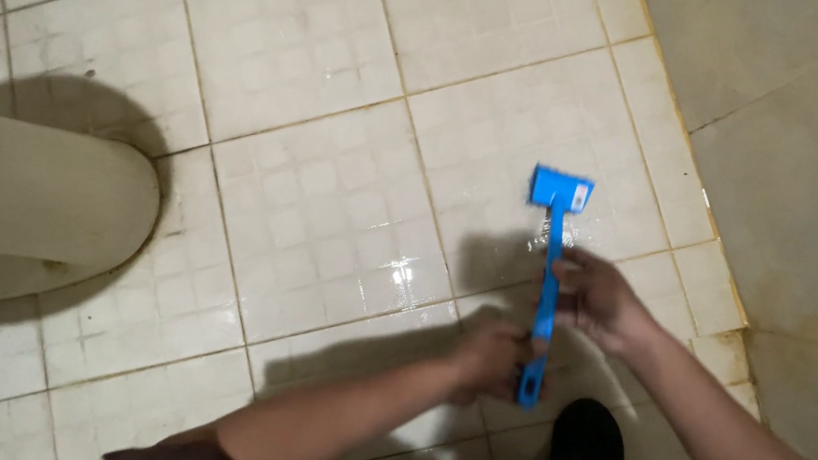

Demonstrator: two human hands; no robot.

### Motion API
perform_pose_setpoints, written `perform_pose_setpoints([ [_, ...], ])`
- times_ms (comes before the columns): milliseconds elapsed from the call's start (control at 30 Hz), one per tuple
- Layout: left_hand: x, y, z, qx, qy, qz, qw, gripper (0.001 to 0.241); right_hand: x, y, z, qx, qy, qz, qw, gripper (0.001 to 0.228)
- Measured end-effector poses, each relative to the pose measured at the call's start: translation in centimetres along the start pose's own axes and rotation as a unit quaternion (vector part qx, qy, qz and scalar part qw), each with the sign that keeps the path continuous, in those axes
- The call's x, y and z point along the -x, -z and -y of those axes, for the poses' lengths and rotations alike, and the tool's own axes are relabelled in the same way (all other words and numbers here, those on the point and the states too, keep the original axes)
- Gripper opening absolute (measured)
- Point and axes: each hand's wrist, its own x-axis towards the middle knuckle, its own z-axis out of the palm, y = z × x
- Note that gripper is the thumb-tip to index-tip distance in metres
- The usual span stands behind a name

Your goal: The person sits on the tiled floor of a bathroom and uses a blue scrub brush to clean the grout lines and tile surface near a white toilet. The person repeatedly scrubs the floor in back-and-forth motions, focusing on the area between the toilet base and the wall.

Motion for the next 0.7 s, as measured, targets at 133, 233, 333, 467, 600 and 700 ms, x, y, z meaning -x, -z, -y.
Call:
perform_pose_setpoints([
  [133, 3.2, 0.8, -3.9, 0.016, -0.014, -0.017, 1.0, 0.028, -1.6, -2.4, 2.4, 0.023, 0.0, 0.008, 1.0, 0.031],
  [233, 5.5, 1.7, -2.8, -0.007, -0.031, -0.036, 0.999, 0.03, -1.6, -4.0, 1.2, 0.034, -0.002, 0.038, 0.999, 0.031],
  [333, 6.6, 3.4, 1.7, 0.016, -0.032, -0.055, 0.998, 0.027, -0.3, -6.2, -1.2, 0.027, -0.024, 0.067, 0.997, 0.035],
  [467, 11.0, 3.0, 6.1, -0.009, -0.003, -0.059, 0.998, 0.024, 4.3, -9.5, -4.2, 0.042, -0.087, 0.091, 0.991, 0.041],
  [600, 13.6, 2.5, 9.1, -0.013, 0.043, -0.079, 0.996, 0.025, 7.1, -11.5, -6.0, 0.048, -0.173, 0.071, 0.981, 0.044],
  [700, 14.1, 2.6, 8.6, 0.08, 0.045, -0.059, 0.994, 0.025, 6.9, -12.0, -5.8, 0.048, -0.17, 0.073, 0.982, 0.044],
])
